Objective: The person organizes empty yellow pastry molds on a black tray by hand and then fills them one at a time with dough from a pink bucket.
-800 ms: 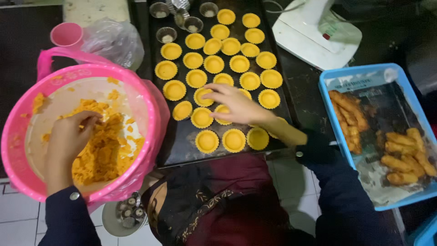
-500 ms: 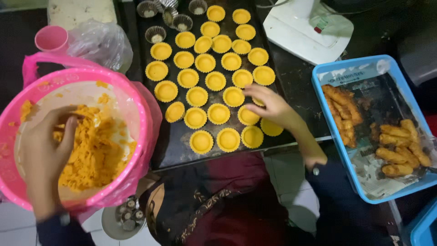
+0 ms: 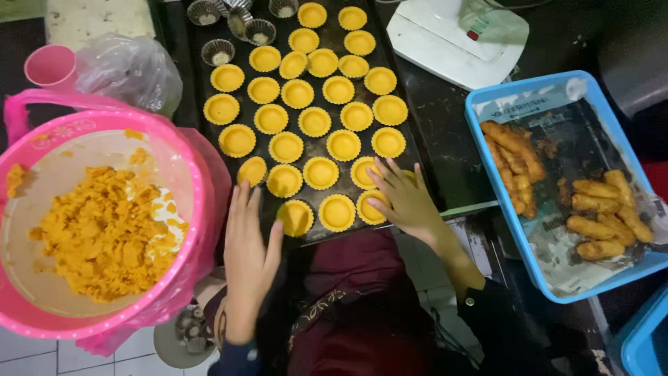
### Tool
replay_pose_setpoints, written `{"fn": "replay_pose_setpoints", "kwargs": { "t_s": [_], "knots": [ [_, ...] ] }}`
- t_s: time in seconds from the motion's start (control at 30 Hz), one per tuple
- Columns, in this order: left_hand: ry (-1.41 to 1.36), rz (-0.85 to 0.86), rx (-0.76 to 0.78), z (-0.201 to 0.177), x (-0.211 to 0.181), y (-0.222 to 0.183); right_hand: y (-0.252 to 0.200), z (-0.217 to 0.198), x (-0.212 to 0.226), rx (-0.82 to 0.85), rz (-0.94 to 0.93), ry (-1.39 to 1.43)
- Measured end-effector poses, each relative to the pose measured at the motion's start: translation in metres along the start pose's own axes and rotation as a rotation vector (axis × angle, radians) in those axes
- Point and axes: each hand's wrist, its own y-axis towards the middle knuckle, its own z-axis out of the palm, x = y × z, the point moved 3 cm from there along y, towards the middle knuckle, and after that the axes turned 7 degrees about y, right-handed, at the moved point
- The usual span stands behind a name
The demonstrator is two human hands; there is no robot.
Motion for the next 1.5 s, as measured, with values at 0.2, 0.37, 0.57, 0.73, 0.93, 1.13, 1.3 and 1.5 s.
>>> {"fn": "replay_pose_setpoints", "kwargs": {
  "t_s": [0.2, 0.37, 0.57, 0.73, 0.93, 1.13, 1.3, 1.5],
  "knots": [
    [0.238, -0.085, 0.118, 0.047, 0.035, 0.025, -0.009, -0.011, 0.007, 0.040, 0.060, 0.050],
    [0.361, -0.143, 0.220, 0.063, 0.047, 0.014, -0.017, -0.015, -0.002, 0.055, 0.150, 0.117],
    [0.542, -0.161, 0.237, 0.065, 0.052, -0.007, -0.024, -0.030, 0.002, 0.001, 0.247, 0.033],
    [0.570, -0.173, 0.264, 0.062, 0.047, -0.025, -0.026, -0.040, 0.017, 0.026, 0.320, -0.049],
    [0.545, -0.174, 0.309, 0.057, 0.038, -0.047, -0.028, -0.036, -0.003, -0.131, 0.371, -0.171],
    [0.659, -0.049, 0.153, 0.055, 0.035, -0.064, -0.030, -0.041, -0.035, -0.243, 0.382, -0.140],
    [0.613, -0.091, 0.216, 0.058, 0.034, -0.070, -0.039, -0.052, -0.032, -0.377, 0.283, -0.120],
    [0.295, -0.141, 0.349, 0.050, -0.020, -0.028, -0.037, -0.038, -0.020, -0.434, 0.122, -0.032]
  ]
}}
